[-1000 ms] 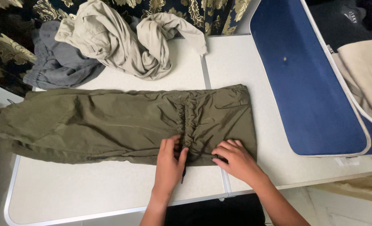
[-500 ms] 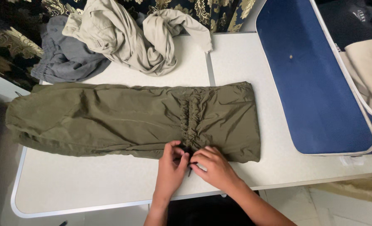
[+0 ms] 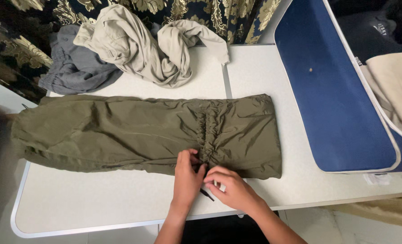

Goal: The person folds a pair of green pants on a table, smoothing the fabric, aligning the legs, and folding it into a compact rectangle.

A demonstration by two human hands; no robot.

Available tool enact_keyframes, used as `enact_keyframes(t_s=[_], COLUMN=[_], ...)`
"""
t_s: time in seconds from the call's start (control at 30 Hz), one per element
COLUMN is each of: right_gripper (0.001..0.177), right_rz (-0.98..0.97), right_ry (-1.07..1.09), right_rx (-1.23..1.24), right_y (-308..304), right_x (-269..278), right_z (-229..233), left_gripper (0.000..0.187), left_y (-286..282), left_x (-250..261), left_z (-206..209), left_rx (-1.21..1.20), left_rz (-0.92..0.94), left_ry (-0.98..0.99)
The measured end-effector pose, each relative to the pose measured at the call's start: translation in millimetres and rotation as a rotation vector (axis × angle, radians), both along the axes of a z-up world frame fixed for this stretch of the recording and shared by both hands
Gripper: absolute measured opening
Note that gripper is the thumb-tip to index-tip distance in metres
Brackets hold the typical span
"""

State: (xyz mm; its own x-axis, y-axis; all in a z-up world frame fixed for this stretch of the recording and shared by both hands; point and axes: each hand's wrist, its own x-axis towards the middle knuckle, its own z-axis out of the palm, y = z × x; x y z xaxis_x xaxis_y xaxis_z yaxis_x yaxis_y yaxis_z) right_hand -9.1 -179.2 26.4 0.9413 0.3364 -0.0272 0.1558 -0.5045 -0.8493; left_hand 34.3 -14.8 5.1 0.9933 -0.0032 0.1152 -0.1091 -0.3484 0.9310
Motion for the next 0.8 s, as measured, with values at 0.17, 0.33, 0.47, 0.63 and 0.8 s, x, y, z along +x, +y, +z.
enact_keyframes(t_s=[0.17, 0.33, 0.47, 0.63, 0.8], right_gripper=[0.030, 0.050, 0.048, 0.031, 0.021], right_rz=[-0.127, 0.011, 0.030, 0.030, -0.040], right_ry=[-0.146, -0.339, -0.300, -0.427, -0.253], right_rx=[0.012, -0.097, -0.171, -0.134, -0.153], right_y=[-11.8, -12.6, -8.0, -9.5, -10.2], right_x=[12.6, 36.5, 47.6, 52.2, 50.4], right_z=[18.8, 33.1, 25.4, 14.4, 13.1], left_gripper=[0.043, 0.038, 0.042, 0.030, 0.019], left_y=[3.1, 15.2, 19.5, 39.3, 40.0], left_x=[0.5, 8.7, 24.6, 34.6, 57.6], left_z=[-2.0, -3.9, -5.1, -9.2, -16.3], left_rx=[-0.029, -0.055, -0.319, -0.675, -0.781], left_rz=[-0.040, -0.100, -0.114, -0.239, -0.280], left_ry=[-0.070, -0.114, 0.207, 0.419, 0.199])
